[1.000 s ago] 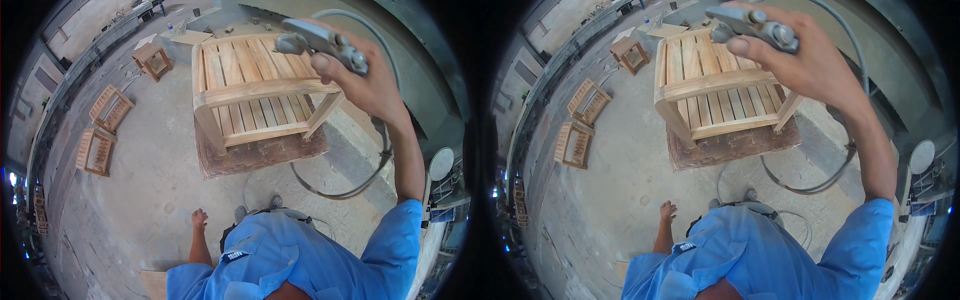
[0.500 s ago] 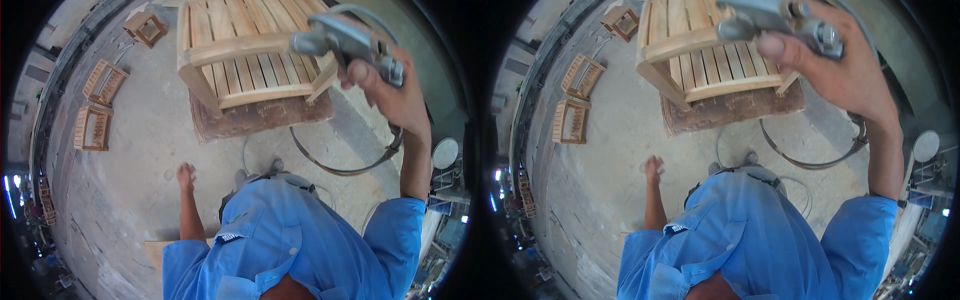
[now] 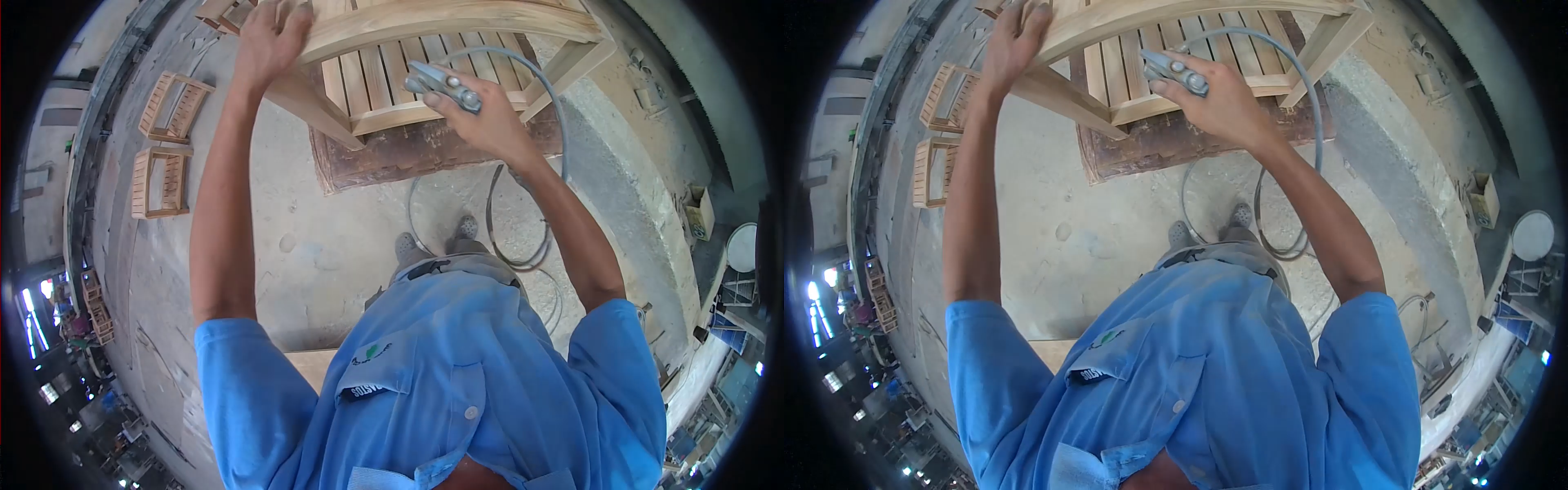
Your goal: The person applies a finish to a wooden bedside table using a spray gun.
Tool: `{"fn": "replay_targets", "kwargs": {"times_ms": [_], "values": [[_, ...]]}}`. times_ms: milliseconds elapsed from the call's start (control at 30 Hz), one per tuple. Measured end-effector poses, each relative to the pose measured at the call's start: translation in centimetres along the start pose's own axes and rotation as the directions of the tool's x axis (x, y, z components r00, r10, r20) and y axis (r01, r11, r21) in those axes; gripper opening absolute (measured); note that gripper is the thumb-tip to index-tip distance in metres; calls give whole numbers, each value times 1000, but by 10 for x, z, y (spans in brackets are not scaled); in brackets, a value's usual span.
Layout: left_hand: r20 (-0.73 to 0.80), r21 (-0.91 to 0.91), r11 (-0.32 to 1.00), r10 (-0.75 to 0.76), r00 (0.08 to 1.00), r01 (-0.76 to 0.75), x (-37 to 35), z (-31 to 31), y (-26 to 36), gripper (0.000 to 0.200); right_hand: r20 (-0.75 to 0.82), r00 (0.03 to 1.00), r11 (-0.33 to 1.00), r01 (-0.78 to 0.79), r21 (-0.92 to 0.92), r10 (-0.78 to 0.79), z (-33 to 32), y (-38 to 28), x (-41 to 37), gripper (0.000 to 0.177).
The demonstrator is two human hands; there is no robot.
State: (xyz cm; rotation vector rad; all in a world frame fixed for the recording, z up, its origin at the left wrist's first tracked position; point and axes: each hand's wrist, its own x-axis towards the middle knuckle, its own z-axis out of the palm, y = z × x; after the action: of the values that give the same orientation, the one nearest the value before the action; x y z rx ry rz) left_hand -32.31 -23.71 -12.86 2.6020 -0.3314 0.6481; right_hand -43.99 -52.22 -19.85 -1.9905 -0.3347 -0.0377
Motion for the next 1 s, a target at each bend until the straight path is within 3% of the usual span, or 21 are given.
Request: {"fn": "replay_targets", "kwargs": {"times_ms": [100, 200, 300, 400, 500, 600, 700, 800, 1000], "values": [[70, -87, 996, -31, 997, 37, 0, -4, 9, 58, -36, 993, 989, 104, -106, -109, 10, 14, 19, 46], [93, -37, 993, -105, 990, 109, -1, -8, 20, 59, 38, 999, 994, 10, -112, -6, 8, 15, 24, 48], [93, -84, 984, -148, 985, 156, -2, -7, 24, 59, 160, 987, 1000, -4, 17, 1, 4, 19, 3, 52], [118, -37, 979, -197, 973, 202, -4, -10, 30, 60, 159, 983, 991, 70, 111, -87, 13, 30, -17, 52], [122, -63, 981, -176, 977, 184, -3, -7, 23, 61, 205, 978, 998, -56, 39, 47, 11, 21, -12, 52], [120, -1, 979, -202, 972, 204, -2, -11, 29, 60, 168, 984, 998, -58, -33, 63, 10, 21, 10, 53], [98, -20, 982, -183, 978, 186, -2, -12, 28, 58, -69, 993, 995, 97, -19, -98, 16, 34, 30, 54], [68, -51, 992, -113, 991, 116, -2, -11, 22, 56, -39, 999, 995, 21, -93, -25, 10, 36, 37, 56], [71, -80, 984, -151, 986, 156, -2, -10, 23, 55, 167, 986, 997, 24, -74, -11, -1, 18, -18, 55]]}}
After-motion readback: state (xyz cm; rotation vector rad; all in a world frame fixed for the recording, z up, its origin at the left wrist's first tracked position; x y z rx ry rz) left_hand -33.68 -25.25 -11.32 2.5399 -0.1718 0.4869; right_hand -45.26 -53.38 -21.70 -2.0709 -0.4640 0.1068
